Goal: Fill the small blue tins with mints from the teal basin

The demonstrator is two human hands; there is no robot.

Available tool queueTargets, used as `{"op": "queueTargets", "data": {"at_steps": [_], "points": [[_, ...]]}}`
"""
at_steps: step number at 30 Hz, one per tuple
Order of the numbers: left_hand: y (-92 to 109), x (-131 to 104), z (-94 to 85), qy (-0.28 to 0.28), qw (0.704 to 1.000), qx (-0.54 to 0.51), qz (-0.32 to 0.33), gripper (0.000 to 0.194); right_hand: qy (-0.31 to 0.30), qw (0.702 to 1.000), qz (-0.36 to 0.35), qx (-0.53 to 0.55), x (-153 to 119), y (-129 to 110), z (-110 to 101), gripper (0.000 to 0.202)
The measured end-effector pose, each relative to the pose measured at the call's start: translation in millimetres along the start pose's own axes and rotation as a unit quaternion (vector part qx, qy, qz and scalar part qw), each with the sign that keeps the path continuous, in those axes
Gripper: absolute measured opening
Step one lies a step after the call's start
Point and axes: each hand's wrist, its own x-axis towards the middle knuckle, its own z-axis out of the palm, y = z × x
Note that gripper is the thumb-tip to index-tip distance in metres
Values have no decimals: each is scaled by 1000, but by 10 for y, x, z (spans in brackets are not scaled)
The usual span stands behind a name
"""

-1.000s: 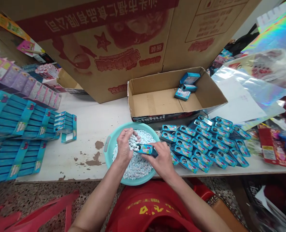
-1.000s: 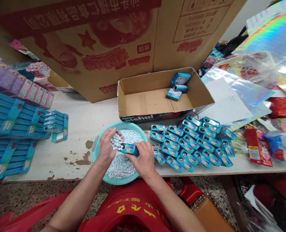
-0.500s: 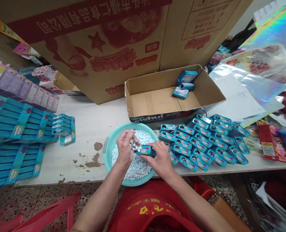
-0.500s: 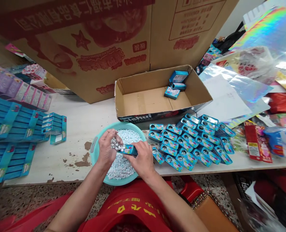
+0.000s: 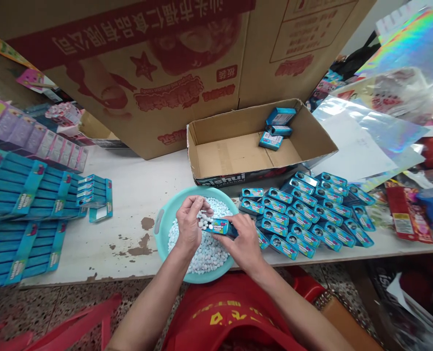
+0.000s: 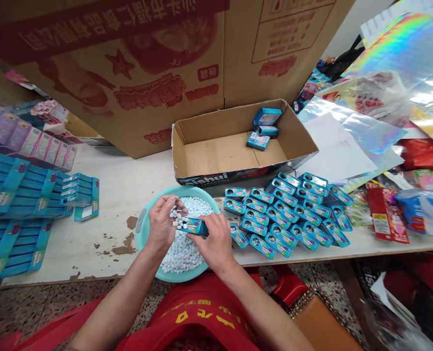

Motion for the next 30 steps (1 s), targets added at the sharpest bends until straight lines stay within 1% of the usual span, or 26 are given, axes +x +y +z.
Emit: {"op": "queueTargets", "data": {"at_steps": [3,9,13,15,18,20,22,24,25,26,27,28,29,30], "points": [[-19,-11,4,0,1000,10,1,22,-3,1000,3,1,2,5,22,35],[-55,-21,-12,-19,999,33,9,23,-2,1000,16,4,-4,39,66,35],[-38,-15,-33,-52,998,30,-3,23,-6,1000,8,18,-21,54,38,34],[-40,-19,-30,-58,998,29,-4,23,-6,1000,6,28,-28,50,35,34],[-69,-39,-3,-70,997,39,-14,24,-5,999,9,42,-25,55,87,31],[-82,-43,10,-102,992,53,-42,23,-14,998,14,57,-21,82,142,27],[-78,-2,-16,-121,990,57,-52,23,-23,996,18,80,-30,128,172,24],[-81,114,-103,-101,992,69,-24,23,-17,994,20,102,-58,177,142,26],[-100,201,-170,-86,991,101,-4,24,-9,994,21,109,-78,197,104,28],[-140,302,-247,-76,983,168,19,24,0,993,20,114,-100,212,54,29],[-203,409,-328,-75,963,257,38,26,11,993,18,116,-122,221,-3,30],[-289,514,-403,-83,932,350,52,27,20,993,15,115,-142,224,-61,30],[-396,608,-465,-99,893,434,63,27,25,993,11,113,-158,222,-115,30],[-517,683,-509,-116,863,487,71,26,30,993,8,111,-169,217,-162,30]]}}
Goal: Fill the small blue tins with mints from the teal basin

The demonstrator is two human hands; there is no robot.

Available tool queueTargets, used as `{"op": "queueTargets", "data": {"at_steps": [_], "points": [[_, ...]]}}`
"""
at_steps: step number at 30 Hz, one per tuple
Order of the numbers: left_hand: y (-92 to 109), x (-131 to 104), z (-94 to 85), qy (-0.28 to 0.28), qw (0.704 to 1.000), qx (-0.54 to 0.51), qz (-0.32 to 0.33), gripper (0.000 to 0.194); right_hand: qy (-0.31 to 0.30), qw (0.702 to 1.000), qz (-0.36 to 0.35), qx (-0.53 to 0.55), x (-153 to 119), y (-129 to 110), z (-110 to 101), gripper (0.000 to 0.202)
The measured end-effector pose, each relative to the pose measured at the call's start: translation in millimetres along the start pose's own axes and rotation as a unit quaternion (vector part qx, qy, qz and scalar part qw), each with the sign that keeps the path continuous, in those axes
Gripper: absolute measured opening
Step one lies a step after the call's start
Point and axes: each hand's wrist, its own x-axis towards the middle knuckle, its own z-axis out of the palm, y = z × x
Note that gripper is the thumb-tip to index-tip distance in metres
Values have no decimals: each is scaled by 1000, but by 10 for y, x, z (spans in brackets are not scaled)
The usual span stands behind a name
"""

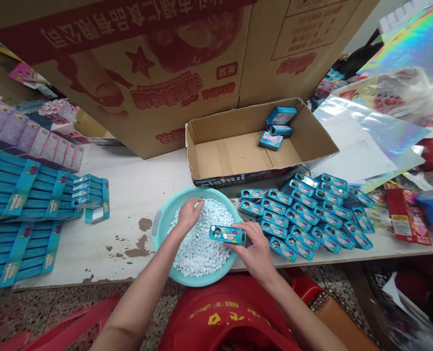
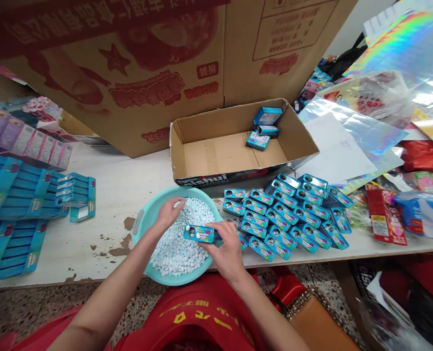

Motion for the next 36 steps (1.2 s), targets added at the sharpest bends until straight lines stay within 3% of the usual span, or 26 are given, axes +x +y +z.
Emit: {"op": "queueTargets", "data": {"at_steps": [3,7,9,12,16,19,21,23,25,31,36], "points": [[-214,72,291,-42,997,64,26,25,11,1000,-3,-1,0,-30,-71,32],[-245,-48,542,-103,983,143,45,25,23,1000,4,-20,39,-1,-57,29],[-256,-138,540,-96,990,101,14,22,19,1000,7,-24,61,30,-34,30],[-326,-239,448,-37,997,-10,-61,20,15,999,8,-34,84,71,2,31],[-358,-316,295,11,988,-86,-125,31,17,998,14,-50,95,92,28,31],[-168,-395,144,23,959,-216,-180,35,7,998,11,-65,96,87,45,28],[54,-454,23,30,908,-367,-198,34,-5,997,1,-72,94,80,74,28],[288,-501,-81,33,850,-493,-183,30,-16,997,-10,-79,90,66,125,28],[476,-528,-135,44,823,-547,-147,25,-29,995,-17,-89,83,38,188,27],[650,-537,-107,116,819,-556,-80,19,-57,994,-14,-92,84,-117,289,29],[696,-522,-119,116,824,-549,-78,20,-54,994,-10,-94,120,-142,289,33]]}}
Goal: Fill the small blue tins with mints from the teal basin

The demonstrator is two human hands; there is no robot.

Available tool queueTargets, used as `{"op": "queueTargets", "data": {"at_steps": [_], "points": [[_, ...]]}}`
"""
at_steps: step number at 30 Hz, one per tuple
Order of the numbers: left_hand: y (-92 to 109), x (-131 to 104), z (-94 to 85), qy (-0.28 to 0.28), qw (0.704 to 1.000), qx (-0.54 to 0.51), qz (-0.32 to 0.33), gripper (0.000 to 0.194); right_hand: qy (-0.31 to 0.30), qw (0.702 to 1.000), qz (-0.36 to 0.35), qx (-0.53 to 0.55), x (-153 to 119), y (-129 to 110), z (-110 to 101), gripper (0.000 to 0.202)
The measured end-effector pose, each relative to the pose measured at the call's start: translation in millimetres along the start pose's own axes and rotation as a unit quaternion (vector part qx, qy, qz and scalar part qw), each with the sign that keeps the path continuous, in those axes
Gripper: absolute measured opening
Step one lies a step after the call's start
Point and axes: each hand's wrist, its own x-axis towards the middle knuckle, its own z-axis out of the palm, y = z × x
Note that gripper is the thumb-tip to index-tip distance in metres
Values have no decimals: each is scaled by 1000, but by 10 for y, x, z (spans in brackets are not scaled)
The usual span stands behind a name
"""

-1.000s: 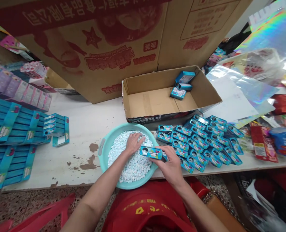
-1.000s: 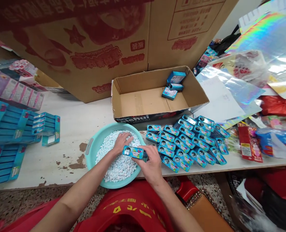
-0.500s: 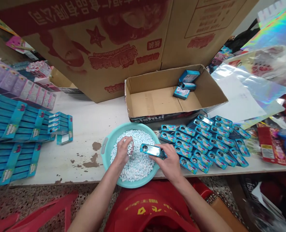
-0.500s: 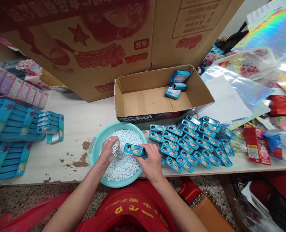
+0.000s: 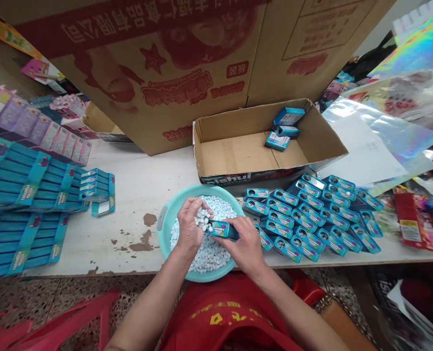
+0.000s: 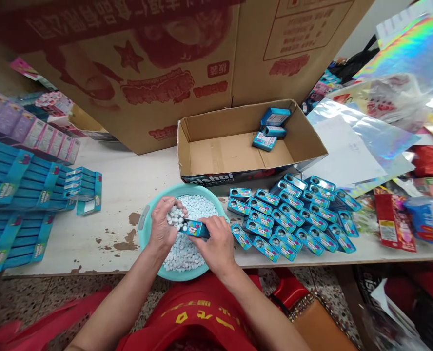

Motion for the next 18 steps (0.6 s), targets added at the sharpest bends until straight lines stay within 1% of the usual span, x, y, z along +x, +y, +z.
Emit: {"op": "queueTargets", "data": {"at_steps": [5,11,18], "points": [[17,12,44,8,1000,27,-5,27,6,1000,-4,14,31,13,-17,28],[16,25,72,24,999,42,24,27,13,999,4,33,60,-19,-50,29],[26,22,127,30,999,31,-6,30,12,999,14,40,72,-15,-64,27]]}}
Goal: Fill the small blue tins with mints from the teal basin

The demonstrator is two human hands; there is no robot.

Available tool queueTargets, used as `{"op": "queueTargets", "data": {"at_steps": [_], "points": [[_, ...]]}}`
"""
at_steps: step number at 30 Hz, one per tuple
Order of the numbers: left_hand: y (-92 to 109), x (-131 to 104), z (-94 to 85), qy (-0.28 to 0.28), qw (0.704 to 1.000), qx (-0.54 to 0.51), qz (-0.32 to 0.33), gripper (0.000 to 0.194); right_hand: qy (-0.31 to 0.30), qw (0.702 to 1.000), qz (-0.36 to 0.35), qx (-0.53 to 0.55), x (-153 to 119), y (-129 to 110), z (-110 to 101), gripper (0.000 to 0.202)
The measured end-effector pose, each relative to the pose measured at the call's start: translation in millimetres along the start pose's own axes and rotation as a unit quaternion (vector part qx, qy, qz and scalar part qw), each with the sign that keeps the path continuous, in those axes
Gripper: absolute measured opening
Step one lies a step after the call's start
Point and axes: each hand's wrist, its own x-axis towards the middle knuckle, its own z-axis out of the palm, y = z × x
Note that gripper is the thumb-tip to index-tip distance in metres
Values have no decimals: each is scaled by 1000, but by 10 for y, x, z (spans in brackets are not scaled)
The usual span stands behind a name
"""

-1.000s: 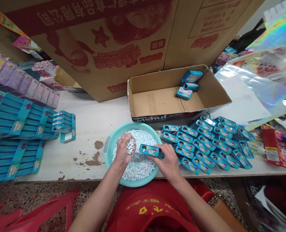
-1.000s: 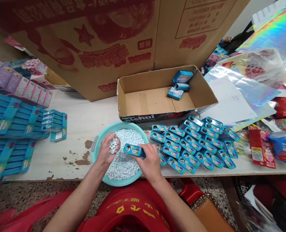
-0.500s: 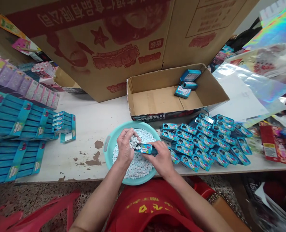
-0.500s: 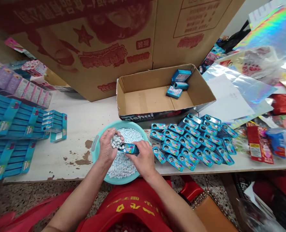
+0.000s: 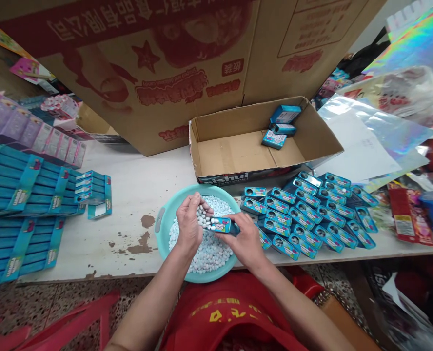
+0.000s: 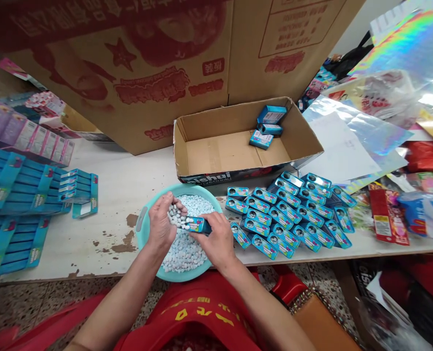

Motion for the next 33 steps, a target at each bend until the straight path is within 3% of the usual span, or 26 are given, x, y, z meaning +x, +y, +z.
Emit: {"op": "queueTargets", "data": {"at_steps": [4,11,16,20,24,29,33], "points": [[-9,-15,10,2,1000,4,5,30,-7,1000,5,-4,-16,8,18,29],[17,-14,-15,8,999,34,3,34,33,999,-5,4,-32,-8,75,22],[51,-52,-4,8,998,23,52,32,44,999,-11,17,-44,-75,63,19],[-38,-29,-22,3,995,37,93,35,43,999,-14,22,-60,-57,102,21],[-116,12,-43,36,996,57,66,36,31,999,7,25,-78,3,164,21],[-19,-91,-10,8,995,26,93,35,53,998,-14,38,-132,-38,103,25],[-70,-103,9,37,996,35,74,36,53,998,3,30,-147,6,126,25]]}}
